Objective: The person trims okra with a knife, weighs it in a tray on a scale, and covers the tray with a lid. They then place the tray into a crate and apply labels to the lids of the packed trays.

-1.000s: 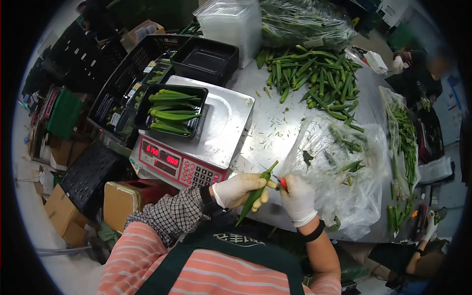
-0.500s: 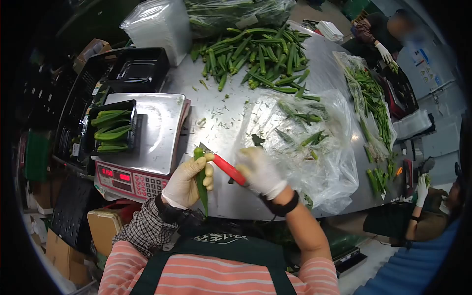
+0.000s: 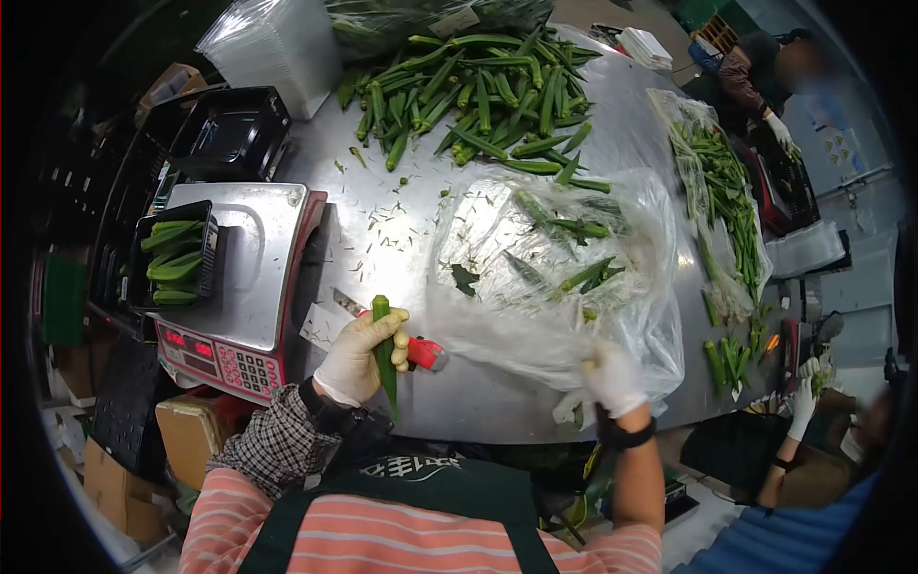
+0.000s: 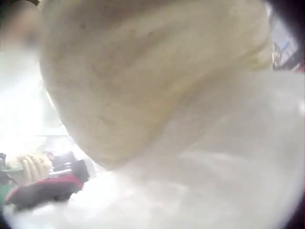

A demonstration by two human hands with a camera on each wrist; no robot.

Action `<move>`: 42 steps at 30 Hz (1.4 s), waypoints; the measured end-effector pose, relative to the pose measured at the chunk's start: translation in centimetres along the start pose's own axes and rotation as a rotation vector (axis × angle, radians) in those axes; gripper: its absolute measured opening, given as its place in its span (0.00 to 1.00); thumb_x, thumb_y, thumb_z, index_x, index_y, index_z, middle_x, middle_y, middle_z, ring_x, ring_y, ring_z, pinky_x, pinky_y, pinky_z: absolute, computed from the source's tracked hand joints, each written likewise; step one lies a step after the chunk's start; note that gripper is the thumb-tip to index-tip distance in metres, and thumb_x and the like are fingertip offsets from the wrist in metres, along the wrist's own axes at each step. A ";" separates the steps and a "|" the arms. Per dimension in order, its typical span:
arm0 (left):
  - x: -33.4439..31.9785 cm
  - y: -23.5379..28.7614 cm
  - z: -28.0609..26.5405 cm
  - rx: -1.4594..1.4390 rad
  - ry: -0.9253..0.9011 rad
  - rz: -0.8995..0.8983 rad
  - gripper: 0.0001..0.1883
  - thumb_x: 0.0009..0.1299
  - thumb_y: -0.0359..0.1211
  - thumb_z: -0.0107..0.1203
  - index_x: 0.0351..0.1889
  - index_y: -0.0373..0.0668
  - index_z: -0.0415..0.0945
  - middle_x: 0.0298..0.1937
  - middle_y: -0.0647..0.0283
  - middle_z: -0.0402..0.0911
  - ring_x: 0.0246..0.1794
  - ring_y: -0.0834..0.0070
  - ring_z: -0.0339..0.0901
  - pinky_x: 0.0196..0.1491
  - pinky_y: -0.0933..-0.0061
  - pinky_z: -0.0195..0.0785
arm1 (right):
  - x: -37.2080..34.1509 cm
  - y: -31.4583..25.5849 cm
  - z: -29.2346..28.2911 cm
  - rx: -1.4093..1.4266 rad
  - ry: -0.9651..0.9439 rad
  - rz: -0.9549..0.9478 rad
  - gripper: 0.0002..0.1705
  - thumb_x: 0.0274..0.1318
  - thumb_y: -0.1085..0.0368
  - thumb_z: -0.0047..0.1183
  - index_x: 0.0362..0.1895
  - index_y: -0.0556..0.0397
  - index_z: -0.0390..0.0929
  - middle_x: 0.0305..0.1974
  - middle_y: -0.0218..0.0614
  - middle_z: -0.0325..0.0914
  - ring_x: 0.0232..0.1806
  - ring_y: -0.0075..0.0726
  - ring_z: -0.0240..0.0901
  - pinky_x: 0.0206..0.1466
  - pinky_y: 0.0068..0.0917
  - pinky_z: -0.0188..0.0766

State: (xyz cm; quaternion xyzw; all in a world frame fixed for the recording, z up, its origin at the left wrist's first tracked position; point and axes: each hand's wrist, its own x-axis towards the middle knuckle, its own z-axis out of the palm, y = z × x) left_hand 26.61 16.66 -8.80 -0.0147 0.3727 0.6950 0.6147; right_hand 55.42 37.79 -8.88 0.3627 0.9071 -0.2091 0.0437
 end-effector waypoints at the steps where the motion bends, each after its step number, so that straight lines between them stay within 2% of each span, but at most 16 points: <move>1: 0.2 -0.1 0.0 0.002 0.012 -0.010 0.10 0.68 0.34 0.49 0.44 0.39 0.70 0.26 0.65 0.73 0.22 0.75 0.69 0.29 0.73 0.65 | -0.7 1.5 -1.2 -0.009 -0.052 0.059 0.10 0.41 0.65 0.50 0.30 0.56 0.77 0.28 0.50 0.75 0.33 0.55 0.72 0.37 0.43 0.69; 6: 1.5 -1.4 1.4 0.021 0.045 -0.068 0.10 0.68 0.33 0.48 0.44 0.39 0.69 0.26 0.64 0.73 0.22 0.75 0.69 0.29 0.74 0.65 | 0.2 -0.1 -5.1 0.261 -0.332 -0.085 0.10 0.45 0.65 0.54 0.31 0.57 0.78 0.28 0.49 0.74 0.33 0.52 0.71 0.36 0.39 0.67; 8: 1.9 -1.8 2.1 0.029 0.029 -0.088 0.09 0.69 0.33 0.48 0.43 0.39 0.69 0.27 0.64 0.73 0.22 0.75 0.69 0.29 0.75 0.65 | 3.3 0.3 -5.5 0.354 0.078 0.134 0.11 0.47 0.63 0.55 0.32 0.58 0.77 0.28 0.47 0.74 0.33 0.47 0.72 0.38 0.35 0.67; 12: 2.0 -2.2 2.7 0.043 0.010 -0.062 0.09 0.69 0.33 0.48 0.43 0.39 0.70 0.27 0.64 0.73 0.23 0.76 0.70 0.29 0.75 0.65 | 6.8 1.1 -4.5 0.127 0.223 -0.077 0.12 0.49 0.61 0.55 0.31 0.58 0.77 0.28 0.47 0.74 0.34 0.46 0.72 0.39 0.32 0.67; 14: 1.9 -2.1 2.2 0.045 0.043 -0.037 0.09 0.69 0.33 0.48 0.43 0.39 0.70 0.27 0.64 0.74 0.23 0.76 0.70 0.29 0.75 0.65 | 6.3 -0.2 -7.1 0.588 -0.269 -0.058 0.14 0.49 0.58 0.56 0.31 0.57 0.77 0.31 0.49 0.74 0.36 0.50 0.72 0.40 0.32 0.68; 18: 1.8 -2.3 1.0 0.075 0.114 -0.035 0.10 0.68 0.34 0.49 0.44 0.41 0.70 0.26 0.65 0.73 0.22 0.75 0.69 0.29 0.72 0.64 | 5.2 -3.0 -7.9 0.168 -0.590 -0.365 0.12 0.50 0.61 0.56 0.35 0.56 0.78 0.30 0.42 0.77 0.32 0.39 0.74 0.39 0.29 0.69; 20: 1.9 -2.3 1.2 0.048 0.128 -0.030 0.10 0.68 0.34 0.49 0.44 0.41 0.70 0.27 0.65 0.73 0.22 0.75 0.69 0.29 0.72 0.64 | 6.3 -1.6 -9.2 0.567 0.020 -0.132 0.11 0.50 0.62 0.55 0.36 0.55 0.77 0.31 0.41 0.77 0.33 0.41 0.74 0.39 0.30 0.69; 22: 2.2 -2.6 1.6 0.023 0.108 -0.013 0.10 0.68 0.34 0.49 0.44 0.41 0.70 0.27 0.64 0.73 0.22 0.75 0.69 0.29 0.72 0.64 | 8.8 1.4 -8.1 0.886 0.101 0.019 0.08 0.49 0.68 0.55 0.36 0.55 0.77 0.29 0.42 0.75 0.31 0.38 0.73 0.36 0.26 0.69; 24: 2.2 -2.7 2.0 0.009 0.097 -0.008 0.10 0.68 0.34 0.49 0.44 0.41 0.70 0.27 0.64 0.73 0.22 0.75 0.69 0.29 0.72 0.64 | 10.9 4.5 -4.2 0.184 0.257 -0.228 0.10 0.46 0.70 0.54 0.37 0.51 0.77 0.33 0.41 0.75 0.35 0.41 0.72 0.39 0.31 0.68; 25: 2.3 -2.7 2.3 0.004 0.098 -0.014 0.10 0.68 0.34 0.48 0.44 0.41 0.70 0.27 0.64 0.74 0.22 0.75 0.69 0.29 0.72 0.64 | 11.5 5.2 -2.7 0.185 0.255 -0.231 0.10 0.46 0.70 0.54 0.37 0.51 0.77 0.33 0.41 0.75 0.35 0.41 0.72 0.39 0.31 0.68; 27: 2.4 -2.8 2.6 -0.006 0.109 -0.009 0.10 0.68 0.34 0.48 0.44 0.41 0.69 0.27 0.64 0.74 0.22 0.75 0.69 0.29 0.73 0.63 | 12.5 5.5 -0.6 -0.377 0.266 -0.328 0.10 0.42 0.71 0.51 0.34 0.49 0.77 0.35 0.39 0.74 0.40 0.45 0.70 0.43 0.38 0.67; 34: 2.6 -2.7 3.3 0.011 0.102 0.017 0.09 0.69 0.33 0.48 0.43 0.40 0.70 0.27 0.64 0.74 0.23 0.76 0.70 0.29 0.75 0.64 | 11.5 4.9 -4.0 -0.395 0.234 -0.401 0.13 0.40 0.72 0.50 0.35 0.49 0.75 0.35 0.39 0.73 0.42 0.47 0.67 0.48 0.42 0.62; 37: 2.9 -2.8 4.2 0.021 0.069 0.016 0.09 0.68 0.34 0.48 0.43 0.40 0.70 0.28 0.64 0.73 0.24 0.76 0.69 0.30 0.74 0.64 | 8.5 3.6 -6.4 0.301 0.291 -0.340 0.15 0.49 0.71 0.48 0.44 0.55 0.72 0.37 0.40 0.74 0.41 0.43 0.70 0.48 0.35 0.66; 38: 3.2 -2.8 4.7 0.033 0.057 0.009 0.10 0.68 0.34 0.49 0.43 0.40 0.70 0.28 0.65 0.73 0.24 0.75 0.68 0.31 0.73 0.63 | 7.8 3.3 -6.5 0.292 0.295 -0.340 0.15 0.49 0.71 0.48 0.44 0.55 0.72 0.37 0.40 0.74 0.41 0.43 0.70 0.48 0.35 0.66; 40: 4.0 -3.0 6.4 0.035 0.014 0.035 0.10 0.67 0.34 0.49 0.42 0.39 0.70 0.29 0.65 0.73 0.25 0.76 0.68 0.32 0.74 0.63 | 7.3 2.2 -6.8 0.953 0.075 -0.119 0.18 0.57 0.66 0.47 0.51 0.60 0.67 0.38 0.40 0.75 0.42 0.36 0.72 0.46 0.28 0.68; 42: 4.7 -3.1 7.9 0.066 -0.032 0.056 0.11 0.66 0.32 0.51 0.43 0.36 0.70 0.30 0.65 0.73 0.27 0.77 0.68 0.33 0.76 0.63 | 6.9 0.3 -7.8 1.050 -0.095 -0.102 0.21 0.62 0.62 0.43 0.54 0.63 0.63 0.38 0.39 0.75 0.40 0.32 0.73 0.45 0.27 0.69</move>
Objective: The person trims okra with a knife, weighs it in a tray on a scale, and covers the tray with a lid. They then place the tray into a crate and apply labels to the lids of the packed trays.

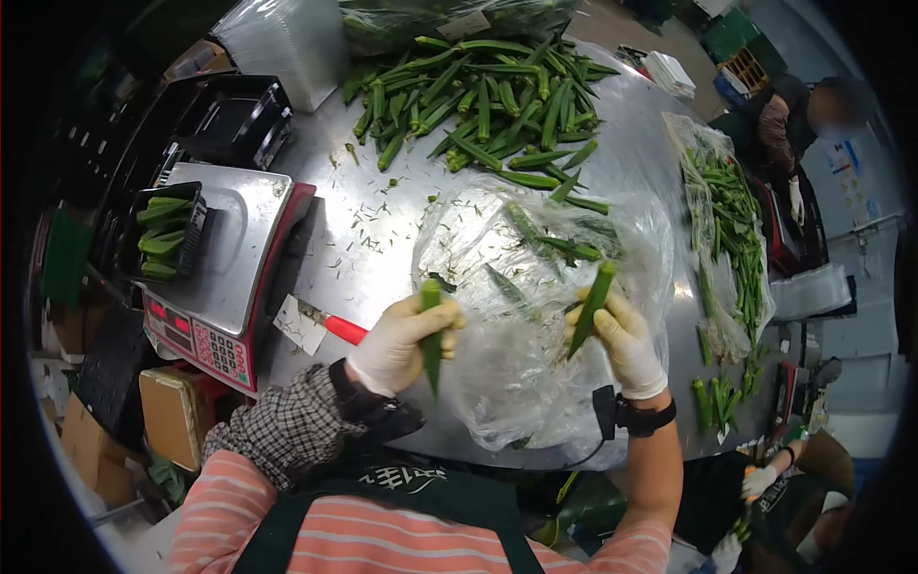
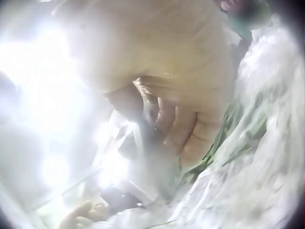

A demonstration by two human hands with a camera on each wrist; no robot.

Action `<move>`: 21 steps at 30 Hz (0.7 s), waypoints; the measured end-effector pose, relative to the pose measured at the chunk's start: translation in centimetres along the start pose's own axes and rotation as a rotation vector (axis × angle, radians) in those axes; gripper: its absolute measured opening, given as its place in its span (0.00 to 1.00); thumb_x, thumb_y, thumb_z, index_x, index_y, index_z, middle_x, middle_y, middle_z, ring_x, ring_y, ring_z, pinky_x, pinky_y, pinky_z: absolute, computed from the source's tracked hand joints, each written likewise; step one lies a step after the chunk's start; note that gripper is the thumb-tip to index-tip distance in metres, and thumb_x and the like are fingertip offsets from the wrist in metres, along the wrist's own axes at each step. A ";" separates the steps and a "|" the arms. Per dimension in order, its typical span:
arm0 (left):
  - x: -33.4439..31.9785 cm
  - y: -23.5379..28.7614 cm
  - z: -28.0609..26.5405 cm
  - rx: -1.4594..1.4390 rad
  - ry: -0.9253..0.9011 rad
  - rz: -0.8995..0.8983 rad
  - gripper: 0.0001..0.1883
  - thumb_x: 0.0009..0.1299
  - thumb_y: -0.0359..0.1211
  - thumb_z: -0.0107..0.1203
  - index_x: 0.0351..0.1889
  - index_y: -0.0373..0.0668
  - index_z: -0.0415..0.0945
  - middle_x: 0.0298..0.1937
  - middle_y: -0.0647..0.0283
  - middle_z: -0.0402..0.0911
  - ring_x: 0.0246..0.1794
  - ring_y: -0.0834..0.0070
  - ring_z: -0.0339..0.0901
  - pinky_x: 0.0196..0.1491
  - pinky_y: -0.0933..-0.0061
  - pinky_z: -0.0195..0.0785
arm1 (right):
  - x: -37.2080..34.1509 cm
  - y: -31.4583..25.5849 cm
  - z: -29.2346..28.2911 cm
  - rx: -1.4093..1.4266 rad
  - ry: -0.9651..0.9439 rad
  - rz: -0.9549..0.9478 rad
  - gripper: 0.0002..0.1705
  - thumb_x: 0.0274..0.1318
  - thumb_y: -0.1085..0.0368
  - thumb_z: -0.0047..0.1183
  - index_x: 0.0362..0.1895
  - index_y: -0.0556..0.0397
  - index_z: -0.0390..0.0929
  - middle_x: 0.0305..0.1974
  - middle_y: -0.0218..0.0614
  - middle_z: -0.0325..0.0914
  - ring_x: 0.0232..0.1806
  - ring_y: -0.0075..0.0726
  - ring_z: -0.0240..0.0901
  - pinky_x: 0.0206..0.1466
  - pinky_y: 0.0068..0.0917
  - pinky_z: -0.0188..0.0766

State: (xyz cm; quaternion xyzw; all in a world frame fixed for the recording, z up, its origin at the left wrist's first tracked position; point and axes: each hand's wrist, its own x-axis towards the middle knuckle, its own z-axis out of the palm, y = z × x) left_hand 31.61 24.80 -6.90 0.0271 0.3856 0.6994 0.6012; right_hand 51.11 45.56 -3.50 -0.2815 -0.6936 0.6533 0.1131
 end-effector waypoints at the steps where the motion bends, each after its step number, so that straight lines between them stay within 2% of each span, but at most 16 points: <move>1: 0.4 0.1 0.7 0.019 -0.040 -0.028 0.12 0.66 0.32 0.52 0.43 0.35 0.71 0.31 0.65 0.73 0.27 0.78 0.68 0.33 0.78 0.63 | 0.0 -0.3 0.7 0.167 -0.099 0.087 0.22 0.62 0.61 0.43 0.54 0.63 0.64 0.38 0.39 0.75 0.39 0.33 0.73 0.44 0.27 0.69; 2: 0.7 0.2 1.3 0.037 -0.080 -0.057 0.13 0.65 0.31 0.52 0.44 0.34 0.71 0.31 0.65 0.73 0.28 0.79 0.69 0.32 0.79 0.63 | 0.0 -0.7 1.5 0.331 -0.198 0.178 0.22 0.62 0.60 0.43 0.54 0.62 0.64 0.37 0.39 0.75 0.37 0.33 0.74 0.44 0.26 0.69; 3: 0.9 0.2 2.3 0.067 -0.070 -0.043 0.13 0.64 0.31 0.54 0.44 0.33 0.71 0.31 0.66 0.73 0.27 0.81 0.69 0.30 0.83 0.63 | 0.1 -1.0 2.5 0.329 -0.246 0.205 0.22 0.62 0.60 0.43 0.54 0.62 0.64 0.37 0.40 0.75 0.36 0.32 0.74 0.43 0.26 0.70; 5: 1.5 -0.1 3.5 0.091 -0.083 -0.060 0.13 0.63 0.30 0.56 0.44 0.34 0.72 0.31 0.68 0.75 0.27 0.86 0.69 0.27 0.87 0.63 | 0.6 -1.2 4.4 0.174 -0.336 0.203 0.18 0.61 0.62 0.44 0.51 0.61 0.68 0.36 0.39 0.75 0.35 0.30 0.73 0.42 0.25 0.69; 6: 2.1 -0.6 3.3 0.077 -0.171 -0.057 0.14 0.63 0.27 0.55 0.47 0.34 0.71 0.34 0.66 0.74 0.26 0.83 0.69 0.27 0.86 0.64 | 0.9 -0.9 5.4 0.064 -0.371 0.197 0.17 0.60 0.63 0.44 0.50 0.61 0.69 0.36 0.38 0.76 0.34 0.29 0.72 0.41 0.24 0.68; 7: 2.3 -0.9 2.9 0.081 -0.154 -0.052 0.14 0.63 0.28 0.55 0.46 0.34 0.71 0.35 0.66 0.74 0.26 0.83 0.69 0.26 0.86 0.63 | 1.4 -0.5 6.7 -0.109 -0.324 -0.120 0.14 0.59 0.64 0.46 0.45 0.60 0.73 0.33 0.35 0.76 0.33 0.27 0.71 0.40 0.25 0.68; 8: 2.4 -1.0 2.4 0.085 -0.133 -0.045 0.13 0.64 0.28 0.55 0.46 0.35 0.71 0.36 0.65 0.75 0.26 0.83 0.69 0.25 0.86 0.63 | 2.0 -0.3 6.2 -0.107 -0.329 -0.122 0.14 0.59 0.64 0.46 0.45 0.60 0.73 0.33 0.35 0.76 0.33 0.27 0.71 0.40 0.25 0.68; 10: 2.6 0.1 1.5 0.014 0.006 0.018 0.12 0.64 0.29 0.54 0.45 0.35 0.71 0.37 0.64 0.76 0.25 0.83 0.70 0.23 0.85 0.63 | 4.1 0.4 4.1 -0.165 -0.276 0.105 0.12 0.57 0.66 0.47 0.42 0.59 0.74 0.33 0.37 0.77 0.36 0.30 0.72 0.40 0.28 0.69; 12: 3.0 1.2 -0.5 -0.159 0.050 0.048 0.11 0.66 0.32 0.53 0.43 0.36 0.70 0.39 0.59 0.78 0.27 0.80 0.72 0.23 0.82 0.65 | 7.5 3.1 1.1 -0.672 0.173 -0.335 0.10 0.53 0.66 0.50 0.39 0.56 0.77 0.32 0.41 0.76 0.37 0.38 0.73 0.40 0.34 0.69; 14: 3.0 1.7 -1.4 -0.279 0.090 0.029 0.11 0.67 0.34 0.53 0.42 0.37 0.69 0.38 0.58 0.79 0.27 0.78 0.73 0.24 0.81 0.65 | 10.0 5.8 -1.9 -1.234 0.271 -0.316 0.11 0.47 0.65 0.53 0.37 0.52 0.77 0.31 0.44 0.75 0.35 0.45 0.72 0.40 0.37 0.69; 16: 2.7 2.2 -1.7 -0.289 0.111 0.047 0.11 0.66 0.35 0.53 0.41 0.38 0.69 0.36 0.59 0.79 0.27 0.78 0.73 0.24 0.80 0.64 | 11.4 9.6 -4.3 -1.481 0.375 -0.362 0.13 0.44 0.62 0.55 0.36 0.50 0.77 0.30 0.44 0.73 0.33 0.47 0.71 0.39 0.39 0.68; 17: 2.6 2.3 -1.8 -0.298 0.115 0.042 0.12 0.66 0.36 0.54 0.41 0.39 0.69 0.35 0.59 0.79 0.26 0.78 0.73 0.25 0.79 0.64 | 11.6 9.9 -4.8 -1.474 0.365 -0.377 0.13 0.44 0.62 0.55 0.36 0.50 0.77 0.30 0.44 0.73 0.33 0.47 0.71 0.39 0.39 0.68; 19: 2.5 2.2 -2.2 -0.274 0.119 0.059 0.12 0.66 0.37 0.54 0.41 0.40 0.69 0.34 0.59 0.79 0.26 0.78 0.73 0.25 0.78 0.64 | 12.0 9.9 -5.0 -1.506 0.371 -0.244 0.14 0.41 0.63 0.57 0.37 0.51 0.76 0.33 0.44 0.74 0.34 0.49 0.72 0.39 0.39 0.69; 20: 2.3 2.2 -2.4 -0.247 0.111 0.060 0.13 0.66 0.38 0.55 0.40 0.41 0.69 0.34 0.59 0.79 0.25 0.78 0.73 0.26 0.77 0.64 | 12.2 9.9 -5.4 -1.503 0.364 -0.250 0.14 0.41 0.63 0.57 0.37 0.51 0.76 0.33 0.44 0.74 0.34 0.49 0.72 0.39 0.39 0.69; 21: 2.1 2.3 -2.4 -0.211 0.120 0.071 0.12 0.65 0.38 0.56 0.39 0.41 0.71 0.33 0.61 0.79 0.25 0.79 0.73 0.28 0.75 0.65 | 12.0 9.0 -5.5 -1.366 0.312 -0.195 0.15 0.41 0.65 0.57 0.38 0.51 0.76 0.34 0.44 0.74 0.35 0.49 0.72 0.39 0.39 0.69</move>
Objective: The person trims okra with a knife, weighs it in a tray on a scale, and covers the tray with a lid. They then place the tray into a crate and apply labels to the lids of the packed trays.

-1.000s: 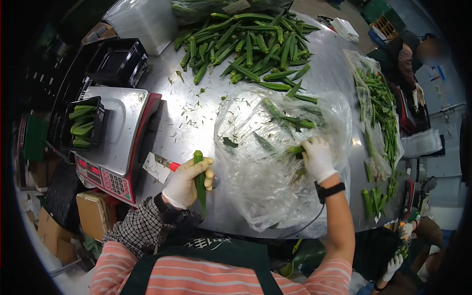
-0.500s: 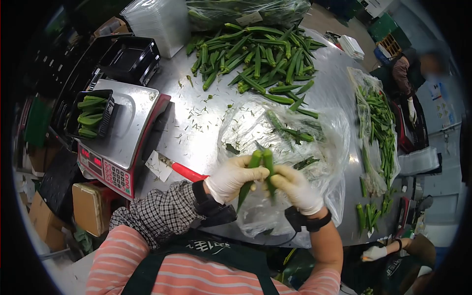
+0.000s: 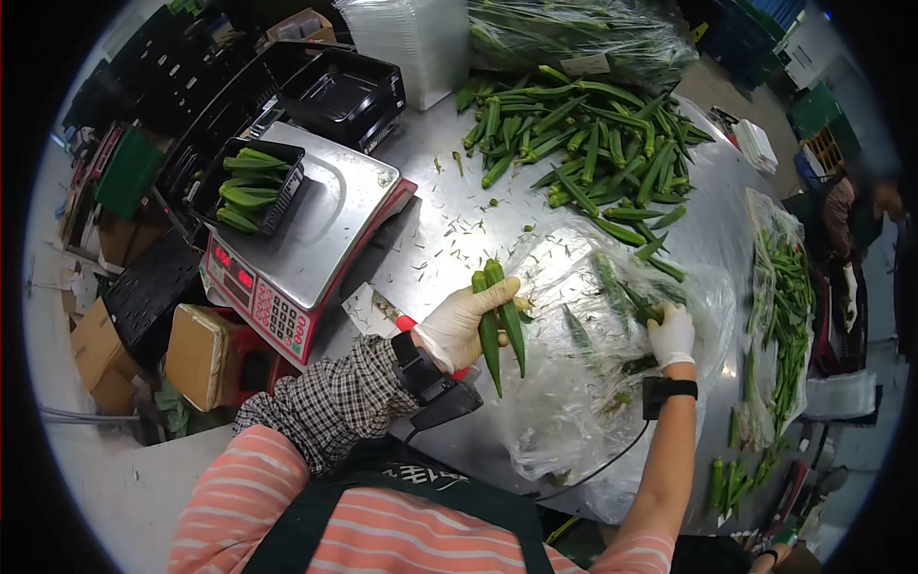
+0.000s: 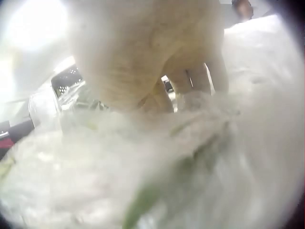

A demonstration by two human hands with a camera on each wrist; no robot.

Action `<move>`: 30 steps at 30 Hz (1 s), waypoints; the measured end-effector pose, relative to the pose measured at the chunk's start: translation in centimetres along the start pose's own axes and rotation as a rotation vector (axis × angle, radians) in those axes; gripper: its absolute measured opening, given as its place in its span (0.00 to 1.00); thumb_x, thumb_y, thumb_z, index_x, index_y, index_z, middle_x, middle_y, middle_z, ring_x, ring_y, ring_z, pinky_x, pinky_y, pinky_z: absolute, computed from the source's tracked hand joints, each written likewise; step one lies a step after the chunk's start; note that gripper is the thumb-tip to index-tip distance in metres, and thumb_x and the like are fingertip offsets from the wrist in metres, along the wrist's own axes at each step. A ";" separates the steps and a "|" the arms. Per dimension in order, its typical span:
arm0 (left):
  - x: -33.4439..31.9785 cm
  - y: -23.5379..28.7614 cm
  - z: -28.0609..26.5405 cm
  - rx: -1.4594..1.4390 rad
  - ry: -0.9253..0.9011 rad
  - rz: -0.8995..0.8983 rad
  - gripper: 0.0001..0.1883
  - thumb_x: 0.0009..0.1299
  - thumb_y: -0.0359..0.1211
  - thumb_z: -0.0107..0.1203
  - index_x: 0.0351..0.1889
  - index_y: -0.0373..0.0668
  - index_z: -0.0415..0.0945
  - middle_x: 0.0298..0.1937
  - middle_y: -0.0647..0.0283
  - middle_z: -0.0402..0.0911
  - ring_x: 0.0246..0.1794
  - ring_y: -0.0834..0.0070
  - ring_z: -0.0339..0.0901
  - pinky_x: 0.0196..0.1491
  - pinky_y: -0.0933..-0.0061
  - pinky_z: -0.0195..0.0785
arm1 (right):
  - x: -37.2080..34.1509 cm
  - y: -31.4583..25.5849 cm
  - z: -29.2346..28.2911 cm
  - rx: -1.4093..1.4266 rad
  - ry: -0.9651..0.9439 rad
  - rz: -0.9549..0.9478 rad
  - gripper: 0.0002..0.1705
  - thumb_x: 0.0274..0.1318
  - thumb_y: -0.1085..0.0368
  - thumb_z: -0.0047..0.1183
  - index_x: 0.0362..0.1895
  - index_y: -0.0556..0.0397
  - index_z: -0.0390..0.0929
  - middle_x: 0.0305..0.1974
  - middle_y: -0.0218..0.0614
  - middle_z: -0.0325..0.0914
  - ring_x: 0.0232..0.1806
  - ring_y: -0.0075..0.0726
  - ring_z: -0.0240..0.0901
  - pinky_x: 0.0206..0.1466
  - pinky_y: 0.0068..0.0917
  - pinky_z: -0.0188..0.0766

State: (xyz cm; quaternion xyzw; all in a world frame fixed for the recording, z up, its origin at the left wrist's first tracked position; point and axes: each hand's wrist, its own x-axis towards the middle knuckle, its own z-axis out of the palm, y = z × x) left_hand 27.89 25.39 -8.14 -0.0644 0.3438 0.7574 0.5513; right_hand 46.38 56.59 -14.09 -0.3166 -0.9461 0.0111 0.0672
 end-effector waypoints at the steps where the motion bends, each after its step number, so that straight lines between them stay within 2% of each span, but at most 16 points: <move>1: -0.2 0.3 0.0 -0.001 -0.002 0.001 0.12 0.65 0.38 0.56 0.39 0.41 0.71 0.33 0.61 0.79 0.25 0.79 0.73 0.28 0.75 0.65 | 0.2 0.2 -0.6 0.133 -0.065 0.035 0.15 0.41 0.66 0.57 0.38 0.52 0.75 0.34 0.45 0.74 0.35 0.50 0.72 0.39 0.39 0.69; 2: -0.5 0.6 -0.1 0.068 0.000 0.045 0.12 0.65 0.38 0.56 0.38 0.40 0.72 0.32 0.62 0.79 0.26 0.79 0.73 0.29 0.76 0.66 | 0.1 0.7 -0.8 0.375 0.013 0.050 0.15 0.40 0.68 0.58 0.38 0.53 0.75 0.35 0.46 0.75 0.35 0.50 0.73 0.40 0.36 0.70; 3: -0.7 0.8 0.0 0.135 0.000 0.085 0.11 0.65 0.37 0.56 0.38 0.39 0.73 0.32 0.64 0.78 0.26 0.79 0.73 0.31 0.76 0.66 | -0.1 0.3 -2.4 0.361 0.012 0.058 0.15 0.40 0.68 0.58 0.38 0.53 0.75 0.35 0.46 0.75 0.35 0.50 0.73 0.40 0.36 0.70; 5: -1.3 1.4 0.2 0.221 0.004 0.153 0.10 0.65 0.34 0.54 0.37 0.36 0.73 0.31 0.64 0.77 0.29 0.78 0.73 0.36 0.79 0.67 | -0.5 -3.0 -7.6 0.880 -0.045 0.215 0.14 0.41 0.66 0.57 0.37 0.54 0.76 0.33 0.47 0.75 0.34 0.48 0.74 0.40 0.33 0.70; 6: -1.6 1.5 0.4 0.277 -0.008 0.175 0.09 0.65 0.33 0.55 0.37 0.36 0.73 0.31 0.64 0.77 0.29 0.78 0.73 0.36 0.79 0.66 | -1.1 -4.9 -9.3 0.871 -0.041 0.226 0.14 0.41 0.66 0.57 0.37 0.54 0.76 0.33 0.47 0.75 0.34 0.48 0.74 0.40 0.33 0.70; 8: -2.2 1.8 1.2 0.521 -0.047 0.237 0.08 0.64 0.30 0.55 0.37 0.35 0.73 0.33 0.63 0.77 0.30 0.79 0.72 0.38 0.79 0.66 | -2.1 -9.0 -11.7 0.513 -0.254 -0.078 0.12 0.45 0.69 0.56 0.38 0.57 0.76 0.31 0.38 0.76 0.29 0.30 0.71 0.35 0.25 0.69; 11: -3.2 1.5 2.4 0.788 -0.151 0.246 0.10 0.63 0.27 0.54 0.41 0.33 0.73 0.38 0.64 0.78 0.39 0.81 0.72 0.44 0.80 0.65 | -3.0 -14.0 -12.1 0.526 -0.355 -0.332 0.13 0.44 0.63 0.56 0.35 0.55 0.78 0.30 0.46 0.77 0.33 0.46 0.75 0.38 0.35 0.70; 14: -3.6 2.0 1.9 0.734 -0.160 0.200 0.10 0.63 0.27 0.55 0.42 0.34 0.73 0.40 0.63 0.78 0.40 0.81 0.72 0.46 0.79 0.65 | -2.2 -15.2 -11.7 0.559 -0.338 -0.253 0.12 0.44 0.63 0.57 0.34 0.56 0.77 0.28 0.44 0.76 0.29 0.40 0.74 0.33 0.32 0.69; 16: -3.6 2.7 1.2 0.700 -0.075 0.225 0.11 0.62 0.26 0.55 0.43 0.35 0.72 0.41 0.63 0.77 0.40 0.82 0.72 0.46 0.79 0.65 | -1.7 -15.5 -12.6 0.698 -0.392 -0.002 0.12 0.47 0.61 0.58 0.33 0.55 0.77 0.25 0.41 0.75 0.25 0.32 0.72 0.29 0.27 0.67; 19: -3.4 2.4 0.5 0.682 -0.166 0.243 0.13 0.61 0.24 0.56 0.43 0.35 0.71 0.42 0.63 0.77 0.39 0.82 0.72 0.44 0.81 0.66 | -2.6 -18.2 -12.5 0.837 -0.520 -0.089 0.12 0.48 0.60 0.59 0.32 0.55 0.76 0.22 0.37 0.73 0.22 0.25 0.67 0.26 0.22 0.64; 21: -3.6 2.4 1.2 0.849 -0.144 0.132 0.14 0.57 0.29 0.62 0.38 0.39 0.70 0.30 0.70 0.72 0.30 0.85 0.68 0.35 0.83 0.64 | -2.8 -19.7 -11.9 0.950 -0.518 -0.141 0.12 0.49 0.61 0.58 0.32 0.57 0.76 0.20 0.33 0.71 0.21 0.23 0.65 0.26 0.22 0.64; 24: -3.2 2.1 0.9 0.857 -0.119 0.100 0.17 0.56 0.28 0.62 0.42 0.38 0.70 0.32 0.68 0.73 0.32 0.84 0.68 0.36 0.82 0.65 | -1.6 -20.5 -12.1 1.025 -0.628 -0.042 0.13 0.49 0.60 0.57 0.33 0.58 0.76 0.22 0.33 0.74 0.23 0.24 0.68 0.27 0.22 0.65; 26: -2.2 2.0 -0.7 0.655 -0.130 0.170 0.18 0.58 0.27 0.60 0.46 0.36 0.69 0.38 0.62 0.76 0.35 0.79 0.74 0.34 0.74 0.71 | 0.4 -19.0 -10.9 1.149 -0.668 0.010 0.15 0.50 0.59 0.56 0.35 0.59 0.76 0.26 0.36 0.77 0.26 0.28 0.71 0.31 0.24 0.68; 27: -2.3 2.1 -1.2 0.654 -0.124 0.175 0.18 0.58 0.27 0.60 0.46 0.36 0.69 0.38 0.62 0.76 0.35 0.79 0.74 0.34 0.74 0.71 | 2.4 -16.5 -8.0 0.982 -0.348 -0.029 0.12 0.53 0.63 0.52 0.35 0.59 0.77 0.27 0.35 0.77 0.25 0.24 0.71 0.30 0.21 0.67; 28: -2.4 2.4 -1.7 0.394 -0.083 0.044 0.19 0.59 0.28 0.58 0.47 0.37 0.68 0.38 0.61 0.77 0.37 0.76 0.75 0.37 0.71 0.72 | 4.9 -14.0 -6.9 0.778 -0.143 -0.038 0.14 0.53 0.61 0.52 0.35 0.60 0.77 0.28 0.37 0.78 0.25 0.27 0.71 0.30 0.25 0.69; 30: -2.1 2.8 -3.4 0.062 -0.034 -0.088 0.18 0.61 0.29 0.54 0.50 0.38 0.67 0.41 0.57 0.77 0.42 0.68 0.76 0.47 0.63 0.72 | 8.9 -8.3 -3.4 0.332 0.016 0.167 0.22 0.51 0.51 0.53 0.34 0.60 0.78 0.30 0.49 0.79 0.32 0.49 0.76 0.36 0.36 0.70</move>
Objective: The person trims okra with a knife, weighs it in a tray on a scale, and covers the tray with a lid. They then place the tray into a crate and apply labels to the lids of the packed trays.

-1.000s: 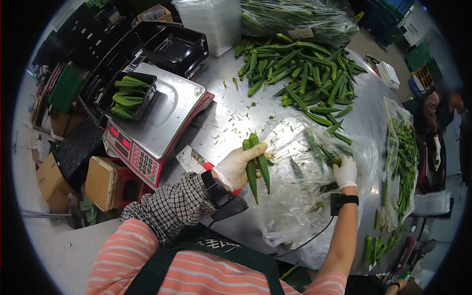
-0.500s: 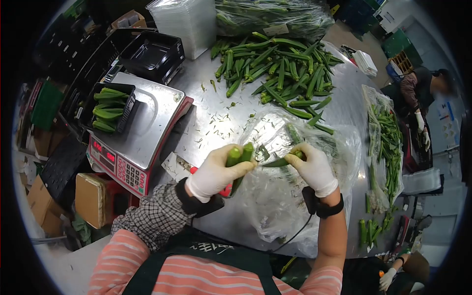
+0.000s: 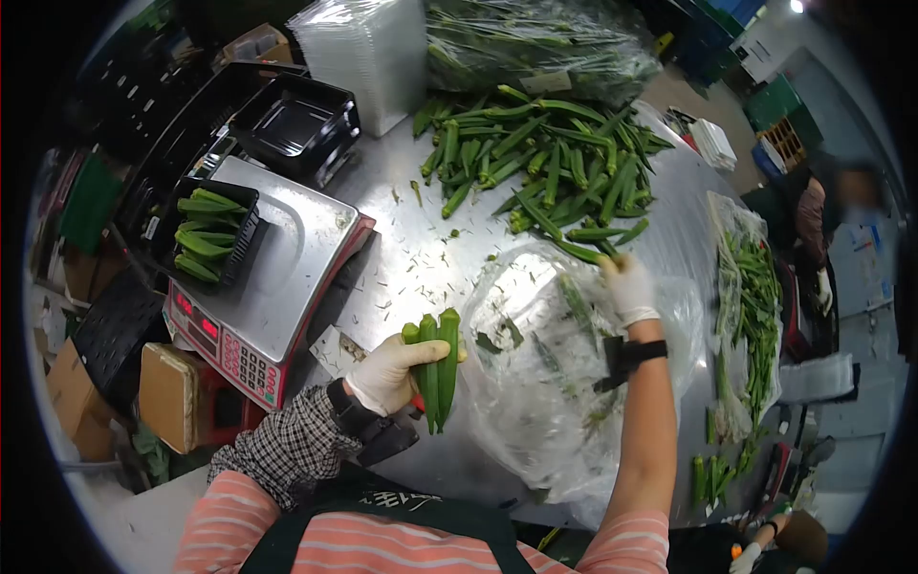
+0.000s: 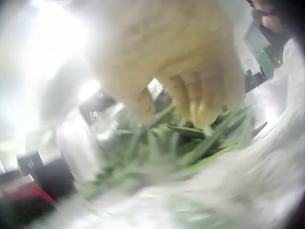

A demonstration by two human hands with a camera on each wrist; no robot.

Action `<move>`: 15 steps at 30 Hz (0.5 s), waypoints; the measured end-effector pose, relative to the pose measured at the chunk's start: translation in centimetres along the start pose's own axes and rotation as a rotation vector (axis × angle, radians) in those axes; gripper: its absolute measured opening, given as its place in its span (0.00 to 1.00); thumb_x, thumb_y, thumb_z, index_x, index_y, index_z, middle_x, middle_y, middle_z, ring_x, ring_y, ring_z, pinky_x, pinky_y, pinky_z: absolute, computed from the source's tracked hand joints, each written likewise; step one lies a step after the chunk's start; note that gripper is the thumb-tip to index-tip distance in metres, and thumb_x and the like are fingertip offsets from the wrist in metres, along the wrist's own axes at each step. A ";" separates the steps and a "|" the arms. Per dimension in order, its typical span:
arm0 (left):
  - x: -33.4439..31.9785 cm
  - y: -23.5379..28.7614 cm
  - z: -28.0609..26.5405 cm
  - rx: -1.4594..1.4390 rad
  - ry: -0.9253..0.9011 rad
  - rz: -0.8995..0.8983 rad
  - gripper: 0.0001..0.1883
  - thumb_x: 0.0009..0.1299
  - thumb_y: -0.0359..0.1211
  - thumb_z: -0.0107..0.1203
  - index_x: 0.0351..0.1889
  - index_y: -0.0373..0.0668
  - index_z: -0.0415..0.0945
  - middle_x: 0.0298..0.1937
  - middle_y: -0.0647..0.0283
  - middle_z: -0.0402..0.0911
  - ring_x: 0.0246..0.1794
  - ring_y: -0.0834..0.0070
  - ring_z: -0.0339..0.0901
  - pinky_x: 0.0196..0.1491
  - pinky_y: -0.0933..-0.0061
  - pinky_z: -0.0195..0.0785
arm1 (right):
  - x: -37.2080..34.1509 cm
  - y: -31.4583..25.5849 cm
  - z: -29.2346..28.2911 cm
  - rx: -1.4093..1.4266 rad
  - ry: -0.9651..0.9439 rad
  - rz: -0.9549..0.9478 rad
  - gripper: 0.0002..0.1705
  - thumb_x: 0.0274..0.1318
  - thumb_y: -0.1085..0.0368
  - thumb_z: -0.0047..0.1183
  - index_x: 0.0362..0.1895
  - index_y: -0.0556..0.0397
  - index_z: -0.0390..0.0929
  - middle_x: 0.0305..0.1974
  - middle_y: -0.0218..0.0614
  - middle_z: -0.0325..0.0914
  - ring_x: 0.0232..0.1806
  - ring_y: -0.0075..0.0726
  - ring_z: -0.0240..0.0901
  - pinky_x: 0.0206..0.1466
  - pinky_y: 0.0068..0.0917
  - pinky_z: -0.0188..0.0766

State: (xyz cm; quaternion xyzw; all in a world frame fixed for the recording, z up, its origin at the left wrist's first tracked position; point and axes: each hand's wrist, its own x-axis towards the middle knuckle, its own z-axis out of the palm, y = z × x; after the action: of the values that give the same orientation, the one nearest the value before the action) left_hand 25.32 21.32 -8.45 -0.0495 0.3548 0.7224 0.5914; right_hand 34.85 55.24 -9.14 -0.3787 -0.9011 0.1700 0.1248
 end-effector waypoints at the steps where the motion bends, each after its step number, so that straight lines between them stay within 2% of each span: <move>1: 0.3 0.1 -0.4 -0.005 0.018 0.017 0.18 0.61 0.29 0.54 0.50 0.38 0.67 0.41 0.57 0.77 0.42 0.68 0.76 0.47 0.63 0.72 | 2.4 3.6 1.1 -0.136 -0.095 0.147 0.28 0.49 0.43 0.50 0.34 0.60 0.77 0.34 0.55 0.76 0.40 0.60 0.72 0.43 0.44 0.68; 3: 0.1 0.0 -1.1 -0.124 0.004 0.001 0.18 0.62 0.29 0.54 0.51 0.38 0.67 0.42 0.56 0.77 0.44 0.66 0.75 0.52 0.62 0.69 | 4.1 6.2 2.5 -0.306 -0.199 0.300 0.32 0.47 0.39 0.49 0.33 0.61 0.77 0.34 0.57 0.76 0.41 0.60 0.72 0.43 0.46 0.67; 5: 0.1 0.4 -1.0 -0.135 0.010 0.000 0.19 0.64 0.30 0.52 0.53 0.38 0.65 0.47 0.54 0.74 0.49 0.63 0.74 0.54 0.59 0.67 | 4.1 7.7 4.1 -0.174 -0.085 0.219 0.32 0.45 0.41 0.53 0.29 0.64 0.76 0.31 0.56 0.77 0.36 0.56 0.75 0.42 0.43 0.69; 6: 0.4 0.4 -1.5 -0.165 -0.012 -0.004 0.19 0.65 0.32 0.52 0.53 0.38 0.65 0.48 0.53 0.74 0.50 0.62 0.73 0.54 0.59 0.67 | 4.9 9.8 4.9 -0.172 -0.102 0.202 0.32 0.45 0.41 0.53 0.29 0.64 0.76 0.31 0.56 0.77 0.36 0.56 0.75 0.42 0.43 0.69; 8: 1.2 0.2 -2.0 -0.198 -0.038 -0.019 0.19 0.66 0.33 0.52 0.53 0.38 0.65 0.49 0.53 0.74 0.51 0.61 0.73 0.54 0.59 0.67 | 6.0 14.1 6.8 0.241 -0.032 0.307 0.24 0.48 0.49 0.56 0.32 0.62 0.76 0.26 0.45 0.77 0.29 0.41 0.75 0.37 0.34 0.71; 9: 1.4 0.1 -1.9 -0.214 -0.045 -0.040 0.20 0.67 0.35 0.51 0.54 0.38 0.64 0.50 0.52 0.73 0.51 0.61 0.72 0.55 0.59 0.66 | 5.4 13.3 5.7 0.235 -0.036 0.310 0.24 0.48 0.49 0.56 0.32 0.62 0.76 0.26 0.45 0.77 0.29 0.41 0.75 0.37 0.34 0.71; 11: 1.5 -0.1 -2.1 -0.233 -0.053 -0.065 0.21 0.67 0.36 0.51 0.55 0.38 0.64 0.51 0.51 0.73 0.52 0.61 0.72 0.55 0.58 0.66 | 3.3 8.1 1.0 0.807 0.073 0.408 0.13 0.51 0.61 0.56 0.35 0.58 0.75 0.26 0.35 0.75 0.26 0.26 0.71 0.33 0.23 0.69; 13: 1.6 -0.2 -2.3 -0.278 -0.140 -0.101 0.23 0.68 0.38 0.50 0.57 0.37 0.62 0.53 0.50 0.72 0.52 0.61 0.72 0.56 0.57 0.65 | 1.6 4.0 -1.4 0.816 0.167 0.109 0.08 0.54 0.67 0.53 0.38 0.56 0.74 0.31 0.31 0.75 0.28 0.22 0.70 0.33 0.19 0.67; 15: 1.4 -0.3 -2.2 -0.268 -0.164 -0.107 0.24 0.68 0.39 0.50 0.58 0.37 0.62 0.53 0.50 0.71 0.53 0.61 0.72 0.56 0.57 0.65 | -2.5 -4.0 -3.5 0.882 0.093 -0.162 0.06 0.54 0.70 0.52 0.37 0.56 0.74 0.34 0.34 0.75 0.31 0.26 0.71 0.36 0.21 0.68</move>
State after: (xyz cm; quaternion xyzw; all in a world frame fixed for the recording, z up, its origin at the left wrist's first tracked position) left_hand 24.43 21.20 -10.95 -0.0875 0.2028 0.7324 0.6440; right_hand 35.28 51.58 -4.57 -0.2250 -0.7626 0.5104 0.3276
